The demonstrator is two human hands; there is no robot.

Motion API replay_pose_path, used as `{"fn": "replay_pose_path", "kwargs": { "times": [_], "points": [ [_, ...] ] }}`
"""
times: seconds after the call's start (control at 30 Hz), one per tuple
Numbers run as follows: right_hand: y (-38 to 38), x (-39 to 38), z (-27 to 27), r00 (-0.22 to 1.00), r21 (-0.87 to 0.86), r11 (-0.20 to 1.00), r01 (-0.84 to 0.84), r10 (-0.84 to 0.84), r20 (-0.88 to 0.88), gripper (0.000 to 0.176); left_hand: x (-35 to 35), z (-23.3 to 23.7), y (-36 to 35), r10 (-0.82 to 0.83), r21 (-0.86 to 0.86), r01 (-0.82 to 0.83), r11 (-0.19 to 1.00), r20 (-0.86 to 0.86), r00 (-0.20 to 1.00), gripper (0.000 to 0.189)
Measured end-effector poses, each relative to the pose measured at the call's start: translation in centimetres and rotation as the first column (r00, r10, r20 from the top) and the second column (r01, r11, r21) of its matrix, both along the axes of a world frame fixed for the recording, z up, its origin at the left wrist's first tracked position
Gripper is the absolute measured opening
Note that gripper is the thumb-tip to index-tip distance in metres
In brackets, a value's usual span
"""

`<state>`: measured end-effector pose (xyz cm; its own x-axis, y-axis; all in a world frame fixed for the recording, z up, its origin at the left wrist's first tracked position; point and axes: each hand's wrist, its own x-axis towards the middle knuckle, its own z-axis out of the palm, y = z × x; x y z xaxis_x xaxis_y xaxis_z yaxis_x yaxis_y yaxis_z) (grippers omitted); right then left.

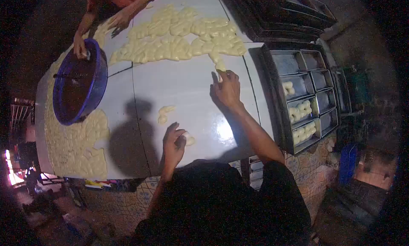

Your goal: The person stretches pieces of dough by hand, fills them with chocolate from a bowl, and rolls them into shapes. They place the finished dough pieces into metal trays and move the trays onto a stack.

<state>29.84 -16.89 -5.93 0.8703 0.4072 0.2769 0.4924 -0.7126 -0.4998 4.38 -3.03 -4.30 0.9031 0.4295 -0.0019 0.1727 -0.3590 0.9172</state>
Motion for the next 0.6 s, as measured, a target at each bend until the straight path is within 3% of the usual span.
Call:
{"fn": "replay_pose_path", "kwargs": {
  "times": [0.03, 0.1, 0.13, 0.2, 0.23, 0.27, 0.3, 0.37, 0.43, 0.47, 0.5, 0.53, 0.6],
  "points": [
    [-0.1, 0.9, -0.2, 0.999, -0.079, 0.997, 0.025, -0.027, -0.036, 0.043, 0.1, 0.0, -0.5, 0.067, -0.173, -0.069, 0.983, -0.02, 0.998, 0.046],
    [-0.1, 1.4, -0.6, 0.999, -0.164, 0.986, 0.038, -0.034, 0.027, 0.033, 0.0, -0.2, -0.5, 0.092, 0.113, -0.093, 0.989, 0.012, 0.996, 0.041],
    [-0.5, 1.9, -1.7, 0.999, -0.033, 0.999, -0.021, 0.02, -0.034, 0.027, 0.4, -0.2, -0.5, 0.107, 0.252, -0.113, 0.961, 0.037, 0.994, 0.039],
    [-0.7, 1.2, -1.9, 0.99, 0.203, 0.977, -0.072, 0.095, -0.106, 0.015, 0.9, 0.8, -0.8, 0.203, 0.112, -0.203, 0.973, 0.012, 0.979, 0.034],
    [-1.0, 0.0, -0.8, 0.982, 0.207, 0.968, -0.145, 0.166, -0.085, 0.016, 0.7, 1.3, -0.7, 0.246, 0.047, -0.245, 0.968, -0.011, 0.969, 0.032],
    [-0.7, -3.0, 1.4, 0.931, 0.296, 0.955, 0.014, 0.096, -0.353, 0.016, 0.4, 0.8, -0.1, 0.204, 0.06, -0.206, 0.977, 0.028, 0.979, 0.033],
    [-1.7, -5.4, 2.0, 0.964, 0.278, 0.957, -0.082, 0.147, -0.222, 0.009, 0.0, -0.3, 0.5, 0.184, 0.006, -0.184, 0.983, 0.015, 0.983, 0.035],
    [-3.8, -10.0, 3.5, 0.869, 0.433, 0.892, -0.128, 0.312, -0.384, 0.013, -1.0, -2.5, 1.0, 0.135, -0.113, -0.135, 0.984, -0.009, 0.991, 0.038],
    [-5.8, -13.0, 3.3, 0.833, 0.513, 0.85, -0.115, 0.364, -0.417, 0.016, -0.2, 0.4, 0.4, -0.027, -0.007, 0.028, 1.0, 0.078, 0.997, 0.043],
    [-6.4, -14.2, 3.6, 0.776, 0.588, 0.809, 0.004, 0.368, -0.512, 0.017, 0.2, 2.5, 0.1, -0.116, 0.051, 0.111, 0.993, 0.106, 0.988, 0.046],
    [-6.9, -15.1, 3.9, 0.711, 0.642, 0.756, 0.132, 0.379, -0.593, 0.018, 0.9, 4.5, -0.5, -0.223, 0.093, 0.219, 0.971, 0.028, 0.974, 0.052],
    [-7.1, -15.5, 3.4, 0.739, 0.645, 0.751, 0.144, 0.352, -0.575, 0.017, 1.9, 5.7, -1.3, -0.323, 0.127, 0.326, 0.937, -0.049, 0.945, 0.058],
    [-7.3, -16.0, 1.8, 0.791, 0.652, 0.739, 0.168, 0.294, -0.537, 0.015, 4.4, 4.6, -2.3, -0.506, 0.391, 0.507, 0.768, -0.115, 0.855, 0.07]
  ]
}}
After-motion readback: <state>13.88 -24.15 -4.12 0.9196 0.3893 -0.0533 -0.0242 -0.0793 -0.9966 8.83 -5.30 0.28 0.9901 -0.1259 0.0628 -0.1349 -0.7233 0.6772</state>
